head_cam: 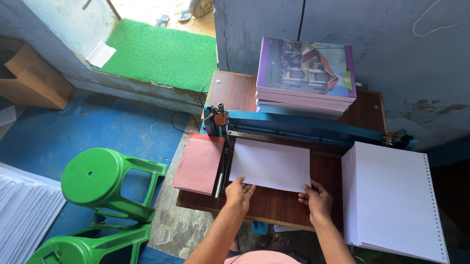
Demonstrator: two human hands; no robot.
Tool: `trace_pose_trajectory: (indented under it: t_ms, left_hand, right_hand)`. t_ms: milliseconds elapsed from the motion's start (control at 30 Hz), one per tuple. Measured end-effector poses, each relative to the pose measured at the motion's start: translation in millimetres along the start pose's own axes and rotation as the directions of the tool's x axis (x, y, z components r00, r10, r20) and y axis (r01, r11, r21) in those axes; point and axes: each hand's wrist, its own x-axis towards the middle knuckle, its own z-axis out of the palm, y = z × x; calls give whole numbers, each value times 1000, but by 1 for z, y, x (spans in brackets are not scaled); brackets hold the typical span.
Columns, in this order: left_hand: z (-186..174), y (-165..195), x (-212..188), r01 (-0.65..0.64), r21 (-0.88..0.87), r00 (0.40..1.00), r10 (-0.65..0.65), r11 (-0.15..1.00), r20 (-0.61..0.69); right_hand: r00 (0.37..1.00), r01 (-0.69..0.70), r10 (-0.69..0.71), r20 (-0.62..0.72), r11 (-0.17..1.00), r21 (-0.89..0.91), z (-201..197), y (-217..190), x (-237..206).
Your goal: The person inserts lined paper sheets into a manual binding machine, then places a printed cover sheet on top to form a notebook. They repeat this process multiple times, stacking the finished notebooks on the table.
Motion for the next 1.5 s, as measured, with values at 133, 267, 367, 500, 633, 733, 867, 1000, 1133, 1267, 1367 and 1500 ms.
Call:
trace_pose_trajectory:
  t_ms: [133, 267, 367, 500, 633, 733, 867, 1000, 1133, 1267, 1367, 1500]
  left_hand:
    - [-4, -9, -2, 22, -61, 999, -24, 998, -27]
    - [-1, -7, -5, 34, -49, 999, -36, 998, -31]
    - [0, -9, -8, 23, -114, 999, -26, 993, -26]
    - [-3, -10, -12, 37, -99, 999, -39, 994, -20]
    - [-4, -10, -14, 45, -130, 999, -48, 990, -24]
    - [-4, -10, -17, 51, -116, 999, -51, 992, -4]
    - [-1, -12, -21, 47, -115, 999, -47, 992, 1]
    - [0, -12, -23, 41, -130, 999, -43, 991, -9]
    - [-2, -12, -23, 35, -85, 999, -34, 996, 7]
    - [-2, -15, -20, 29, -73, 1000, -29, 997, -6]
    - [-2, -18, -20, 11, -68, 1000, -11, 998, -4]
    - [-2, -24, -25, -29, -18, 999, 29, 999, 31]
  right_hand:
    - [1000, 0, 0, 1, 1000, 5, 4, 2, 0]
    - [1000, 1, -1, 5, 1000, -20, 6, 2, -1]
    - [999, 2, -1, 33, 999, -46, 4, -1, -1]
    - [998, -1, 7, 58, 995, -96, 3, -7, -3]
    - [997, 18, -5, 77, 985, -173, 4, -8, -3]
    - [996, 51, -30, 81, 962, -269, 2, -9, 2]
    - [996, 74, -54, 68, 939, -335, -3, -12, 9]
    - [992, 95, -58, 108, 921, -378, -2, -14, 9]
    - [990, 108, -60, 127, 904, -414, -2, -17, 8]
    - [985, 155, -103, 141, 884, -442, 0, -16, 8]
    - [982, 177, -123, 142, 861, -477, 3, -16, 7]
    - [985, 168, -116, 129, 820, -547, 4, -19, 5]
